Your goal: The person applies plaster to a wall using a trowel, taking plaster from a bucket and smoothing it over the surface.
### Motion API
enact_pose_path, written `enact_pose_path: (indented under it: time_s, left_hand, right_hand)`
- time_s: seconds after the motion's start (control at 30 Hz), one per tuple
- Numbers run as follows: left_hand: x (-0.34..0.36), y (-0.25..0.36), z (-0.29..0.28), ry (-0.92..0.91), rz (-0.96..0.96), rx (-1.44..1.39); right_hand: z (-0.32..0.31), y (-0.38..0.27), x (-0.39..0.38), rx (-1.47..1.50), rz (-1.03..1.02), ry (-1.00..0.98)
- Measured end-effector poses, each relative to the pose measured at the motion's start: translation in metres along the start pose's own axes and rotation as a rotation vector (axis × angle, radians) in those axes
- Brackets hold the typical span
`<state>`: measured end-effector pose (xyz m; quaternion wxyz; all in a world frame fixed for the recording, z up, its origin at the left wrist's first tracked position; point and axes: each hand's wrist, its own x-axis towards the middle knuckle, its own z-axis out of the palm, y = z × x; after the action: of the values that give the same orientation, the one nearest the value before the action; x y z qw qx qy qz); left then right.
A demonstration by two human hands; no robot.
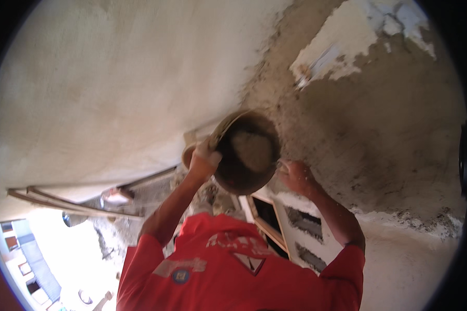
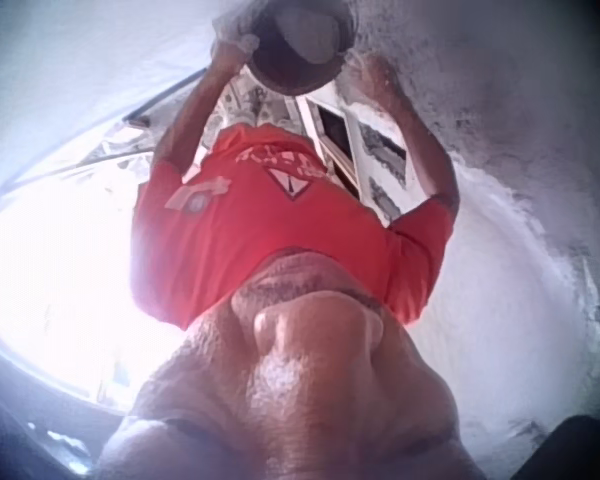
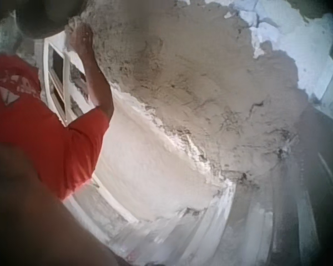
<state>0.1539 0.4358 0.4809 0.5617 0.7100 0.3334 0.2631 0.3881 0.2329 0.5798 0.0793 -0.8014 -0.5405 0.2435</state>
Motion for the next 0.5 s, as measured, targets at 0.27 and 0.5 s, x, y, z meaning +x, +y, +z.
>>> enact_pose_path:
  time_s: [0.27, 0.5]
  left_hand:
    - [0.001, 0.025, -0.016, 0.131, 0.003, -0.062]
    - [-0.015, 0.002, -0.041, 0.240, -0.151, -0.061]
  right_hand:
    - [-0.192, -0.088, 0.005, 0.064, -0.145, 0.314]
    - [-0.364, -0.195, -0.030, -0.093, -0.581, 0.468]
